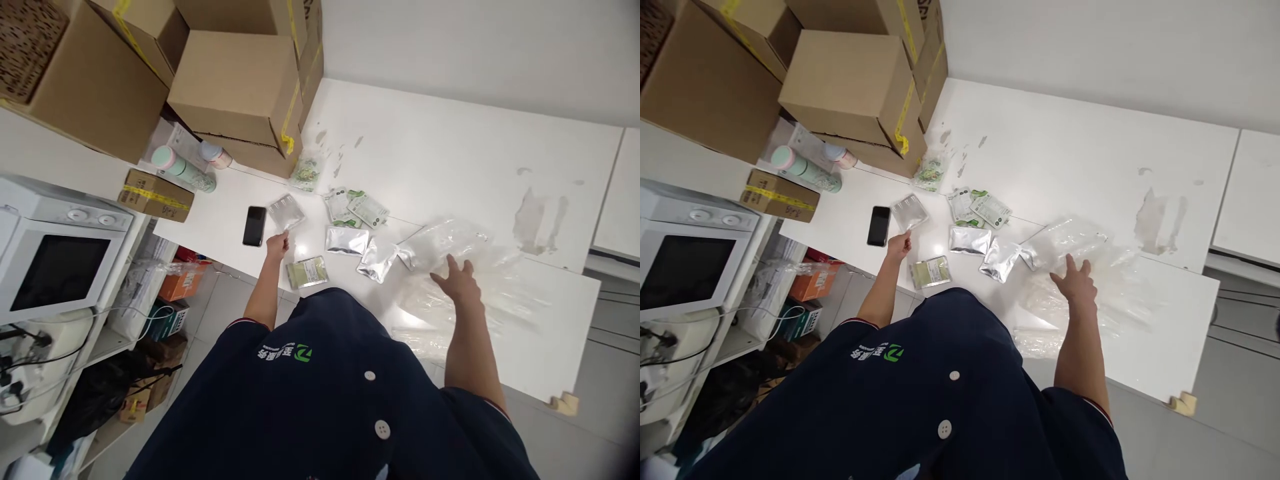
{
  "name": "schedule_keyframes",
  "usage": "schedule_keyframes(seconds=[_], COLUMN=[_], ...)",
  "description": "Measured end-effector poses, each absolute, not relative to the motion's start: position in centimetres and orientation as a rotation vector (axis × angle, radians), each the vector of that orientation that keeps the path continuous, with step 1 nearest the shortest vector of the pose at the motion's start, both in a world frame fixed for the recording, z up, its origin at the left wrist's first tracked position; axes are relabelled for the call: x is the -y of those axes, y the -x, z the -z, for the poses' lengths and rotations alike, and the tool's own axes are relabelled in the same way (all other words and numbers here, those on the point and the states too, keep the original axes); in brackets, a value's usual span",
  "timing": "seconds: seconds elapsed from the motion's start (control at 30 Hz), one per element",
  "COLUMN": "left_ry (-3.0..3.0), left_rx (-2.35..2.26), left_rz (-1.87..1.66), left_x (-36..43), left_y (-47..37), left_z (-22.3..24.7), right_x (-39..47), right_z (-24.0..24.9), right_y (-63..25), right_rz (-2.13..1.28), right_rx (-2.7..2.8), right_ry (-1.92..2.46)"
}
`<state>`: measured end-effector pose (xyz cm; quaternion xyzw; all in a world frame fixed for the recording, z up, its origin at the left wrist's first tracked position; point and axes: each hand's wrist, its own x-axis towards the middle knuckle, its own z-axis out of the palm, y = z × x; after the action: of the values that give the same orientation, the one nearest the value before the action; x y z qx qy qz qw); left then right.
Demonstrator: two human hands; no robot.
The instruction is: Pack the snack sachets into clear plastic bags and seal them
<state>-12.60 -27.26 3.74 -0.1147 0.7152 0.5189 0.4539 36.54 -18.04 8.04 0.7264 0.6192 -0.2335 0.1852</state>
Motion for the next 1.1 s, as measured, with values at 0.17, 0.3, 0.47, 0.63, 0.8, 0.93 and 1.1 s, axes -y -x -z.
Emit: schedule_keyframes(seconds=[0.17,0.3,0.47,0.63,0.8,0.93,1.1], left_ry=[0.164,0.158,0.093,-0.138,-0.269,-0.029,0.093], left_rx=[-1.540,-1.343,-1.274,-1.273,-1.555,-1.754,-1.742], left_rz=[-1.284,-1.275,-1.251,-1.140,-1.172,-1.268,-1.372], left_x=[27.2,27.1,27.4,28.5,25.0,17.3,10.9], left_y=[12.7,11.7,8.3,5.2,8.5,12.9,14.6], left_z=[-9.5,-14.4,-17.8,-18.4,-13.6,-7.4,-3.2], right_x=[17.5,18.2,19.7,19.4,18.4,18.5,19.7], right_z=[-13.2,-15.3,-16.0,-16.5,-16.6,-16.4,-15.3], right_y=[-34.8,-29.8,-19.8,-14.3,-16.7,-19.1,-20.3], right_rz=[0.580,0.761,1.312,1.376,1.812,2.173,2.236], right_rx=[-1.796,-2.094,-2.827,-3.144,-2.961,-2.507,-2.249], right_ry=[-2.216,-2.150,-1.612,-1.228,-1.555,-2.009,-2.175])
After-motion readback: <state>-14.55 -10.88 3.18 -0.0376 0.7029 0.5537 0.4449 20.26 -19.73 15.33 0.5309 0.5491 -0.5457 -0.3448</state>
